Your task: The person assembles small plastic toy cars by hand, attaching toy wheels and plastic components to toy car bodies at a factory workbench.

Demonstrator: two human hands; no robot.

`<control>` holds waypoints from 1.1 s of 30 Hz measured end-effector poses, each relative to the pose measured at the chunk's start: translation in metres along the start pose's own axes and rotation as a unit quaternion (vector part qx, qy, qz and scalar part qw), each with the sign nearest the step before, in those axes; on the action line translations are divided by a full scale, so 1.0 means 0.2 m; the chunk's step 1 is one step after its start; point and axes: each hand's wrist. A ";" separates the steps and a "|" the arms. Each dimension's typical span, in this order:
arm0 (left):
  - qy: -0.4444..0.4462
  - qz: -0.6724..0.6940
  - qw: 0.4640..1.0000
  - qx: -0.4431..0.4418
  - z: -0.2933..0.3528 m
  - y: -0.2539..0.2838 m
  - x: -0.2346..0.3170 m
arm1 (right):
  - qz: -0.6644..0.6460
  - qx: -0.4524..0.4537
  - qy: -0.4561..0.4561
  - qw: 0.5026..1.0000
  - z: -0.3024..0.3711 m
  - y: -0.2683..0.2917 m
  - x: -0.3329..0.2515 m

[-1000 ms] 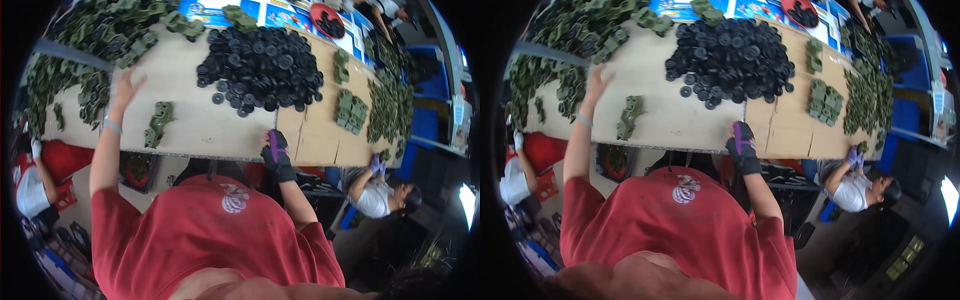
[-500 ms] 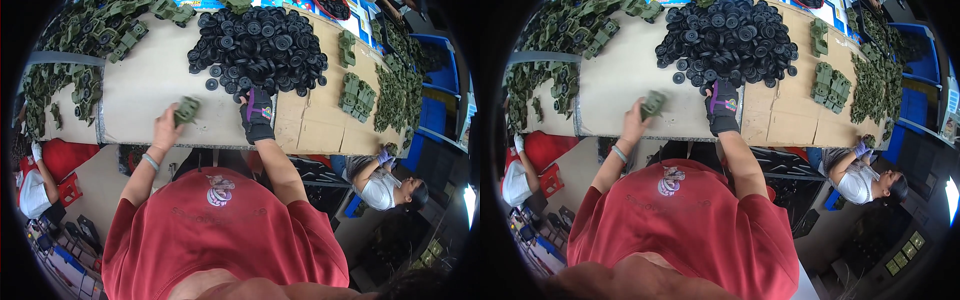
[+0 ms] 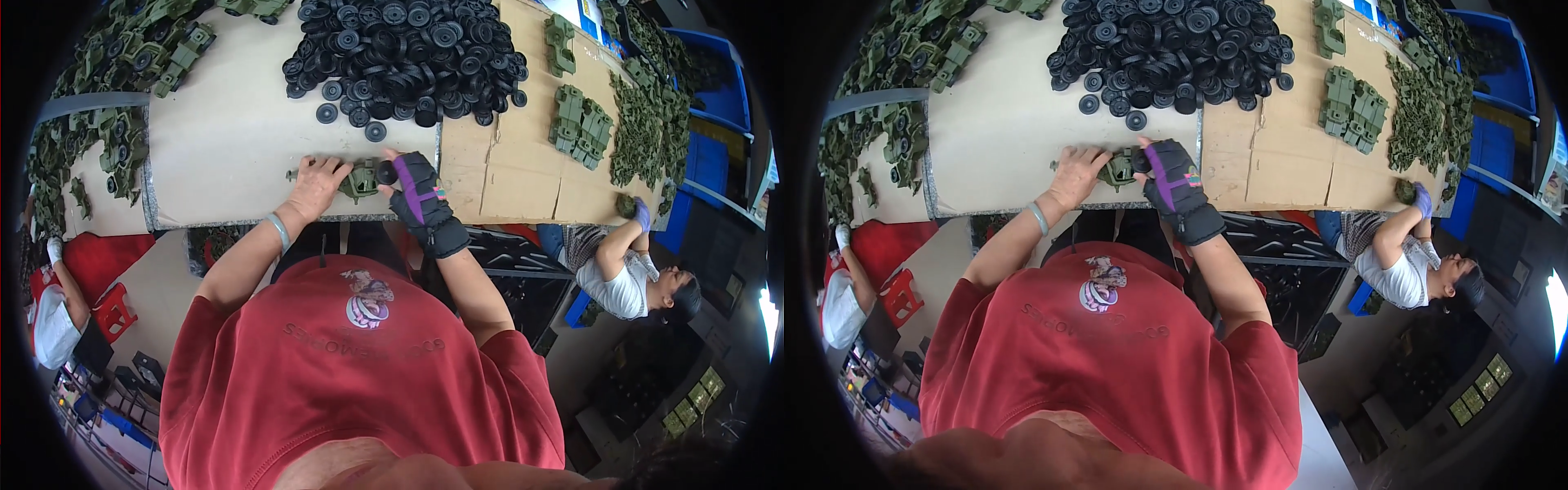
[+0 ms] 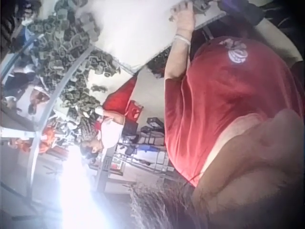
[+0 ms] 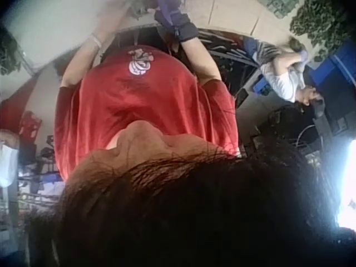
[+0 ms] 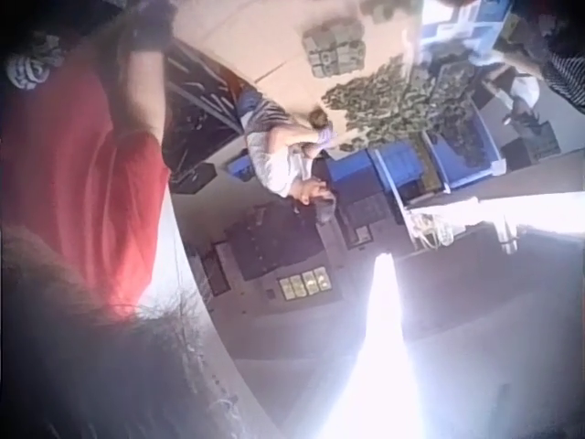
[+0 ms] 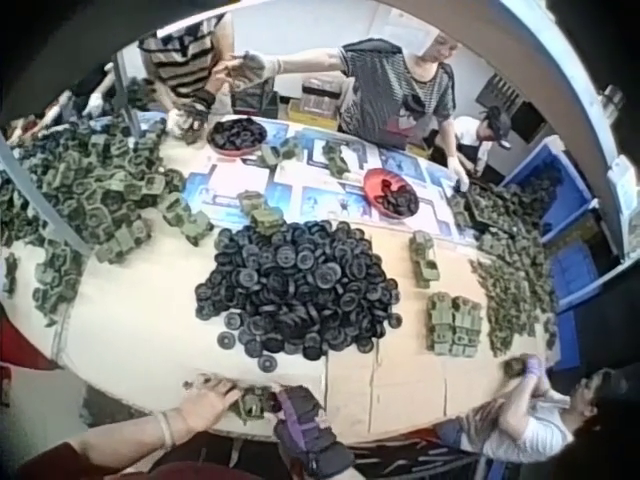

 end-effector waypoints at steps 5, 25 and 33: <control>-0.053 0.009 0.997 -0.046 -0.11 0.07 -0.05 | 0.107 -0.115 0.032 0.987 -0.10 -0.03 0.03; -0.054 -0.014 0.998 0.043 -0.12 0.04 -0.14 | 0.034 0.103 0.011 0.994 -0.17 -0.16 0.08; -0.077 -0.046 0.990 0.108 -0.09 0.03 -0.13 | 0.133 -0.101 -0.004 0.986 -0.29 -0.29 0.09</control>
Point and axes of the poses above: each hand's wrist, its own z-axis away from the middle knuckle, its own y-axis out of the back of the hand, x = y × z, and after that the axes turned 12 degrees about -z, right-handed
